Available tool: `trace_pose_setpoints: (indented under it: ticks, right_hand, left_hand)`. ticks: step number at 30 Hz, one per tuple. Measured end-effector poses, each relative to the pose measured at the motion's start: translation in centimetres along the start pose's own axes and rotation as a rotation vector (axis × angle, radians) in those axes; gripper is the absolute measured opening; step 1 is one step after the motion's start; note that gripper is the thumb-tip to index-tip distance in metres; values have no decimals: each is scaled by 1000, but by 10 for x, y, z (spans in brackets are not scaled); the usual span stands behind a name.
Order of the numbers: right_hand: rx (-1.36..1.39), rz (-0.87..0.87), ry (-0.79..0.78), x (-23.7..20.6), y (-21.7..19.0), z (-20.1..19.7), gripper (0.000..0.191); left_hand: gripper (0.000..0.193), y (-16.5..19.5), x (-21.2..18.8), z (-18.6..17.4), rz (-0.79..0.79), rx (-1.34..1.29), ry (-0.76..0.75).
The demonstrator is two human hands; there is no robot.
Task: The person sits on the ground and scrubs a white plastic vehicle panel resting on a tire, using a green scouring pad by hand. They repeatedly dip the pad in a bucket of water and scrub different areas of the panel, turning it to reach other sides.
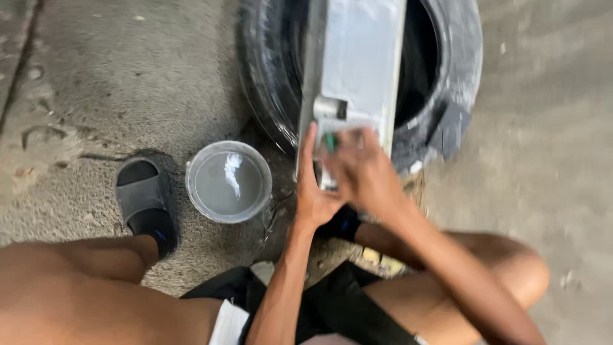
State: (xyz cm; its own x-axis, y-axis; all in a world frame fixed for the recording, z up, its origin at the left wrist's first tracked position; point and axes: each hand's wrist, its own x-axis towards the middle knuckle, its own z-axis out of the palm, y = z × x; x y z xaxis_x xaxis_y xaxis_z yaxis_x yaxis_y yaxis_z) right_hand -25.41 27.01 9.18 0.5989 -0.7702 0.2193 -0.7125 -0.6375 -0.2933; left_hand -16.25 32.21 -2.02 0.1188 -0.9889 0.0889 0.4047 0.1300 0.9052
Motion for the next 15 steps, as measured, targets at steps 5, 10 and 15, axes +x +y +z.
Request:
trace_pose_setpoints:
  ticks: [5,10,15]
  right_hand:
    - [-56,-64,-96,-4,0,-4,26]
    - [-59,-30,-74,-9,-3,1,24]
    - [18,30,-59,-7,1,-1,26]
  left_hand:
    - [129,6,2,0,73,160,5]
    - [128,5,2,5,-189,-218,13]
    - [131,3,-1,3,20,166,-12]
